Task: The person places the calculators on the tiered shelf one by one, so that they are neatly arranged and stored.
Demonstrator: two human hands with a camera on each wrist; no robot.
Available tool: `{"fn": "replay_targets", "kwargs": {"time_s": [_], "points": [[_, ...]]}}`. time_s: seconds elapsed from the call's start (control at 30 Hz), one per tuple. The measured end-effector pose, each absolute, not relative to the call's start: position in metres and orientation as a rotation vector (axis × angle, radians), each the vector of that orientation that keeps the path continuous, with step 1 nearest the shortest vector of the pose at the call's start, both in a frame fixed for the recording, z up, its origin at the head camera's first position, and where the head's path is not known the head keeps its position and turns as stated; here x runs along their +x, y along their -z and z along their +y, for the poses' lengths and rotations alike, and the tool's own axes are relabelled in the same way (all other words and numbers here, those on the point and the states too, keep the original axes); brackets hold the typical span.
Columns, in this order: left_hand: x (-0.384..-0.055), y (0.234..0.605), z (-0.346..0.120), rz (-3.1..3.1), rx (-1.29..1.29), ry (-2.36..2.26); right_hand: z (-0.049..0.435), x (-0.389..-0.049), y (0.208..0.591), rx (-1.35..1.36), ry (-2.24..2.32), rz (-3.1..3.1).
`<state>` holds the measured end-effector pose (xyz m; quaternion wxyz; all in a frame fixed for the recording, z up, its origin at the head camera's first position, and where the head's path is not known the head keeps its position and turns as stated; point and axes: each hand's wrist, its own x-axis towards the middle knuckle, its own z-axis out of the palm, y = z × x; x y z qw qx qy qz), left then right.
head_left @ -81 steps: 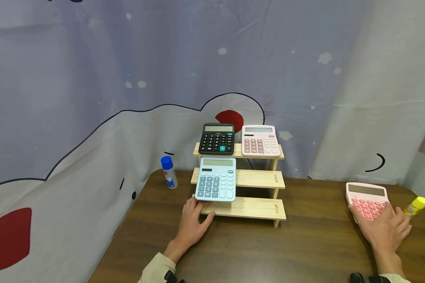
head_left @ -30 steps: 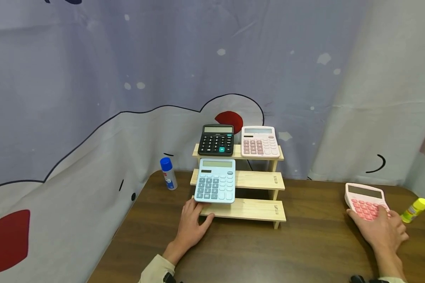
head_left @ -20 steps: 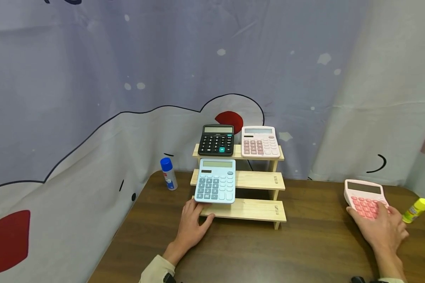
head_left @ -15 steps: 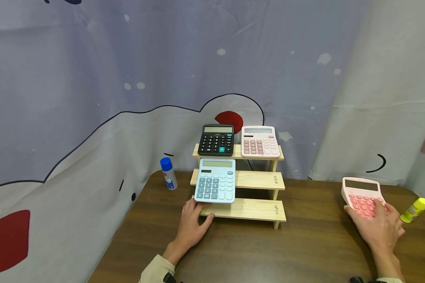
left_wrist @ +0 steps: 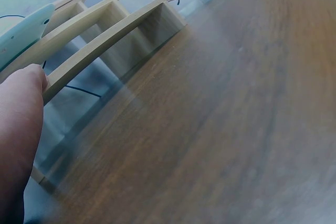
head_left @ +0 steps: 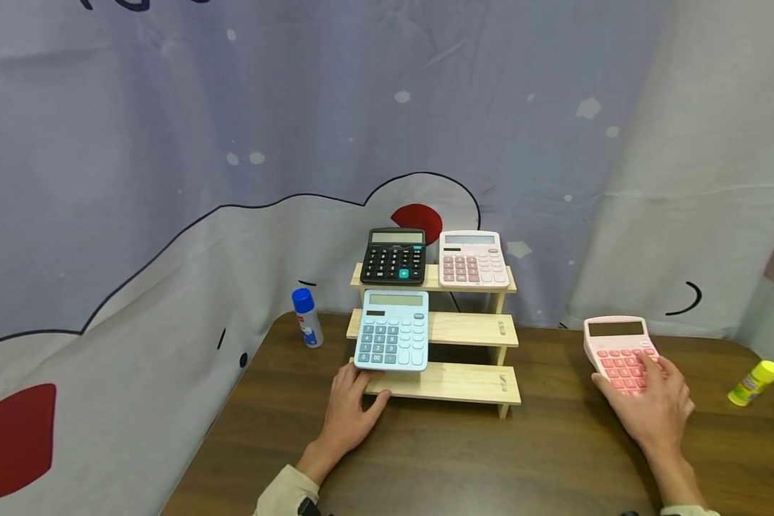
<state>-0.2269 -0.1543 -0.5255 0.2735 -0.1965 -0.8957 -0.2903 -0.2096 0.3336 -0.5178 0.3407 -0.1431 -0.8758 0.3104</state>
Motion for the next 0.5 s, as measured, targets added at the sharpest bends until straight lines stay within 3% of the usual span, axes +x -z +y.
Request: {"fn": "replay_targets", "kwargs": {"time_s": [0.5], "points": [[-0.225,0.523,-0.153,-2.416,-0.519,0.805,0.280,-0.218,0.518,-0.071,-0.955,-2.041]]}}
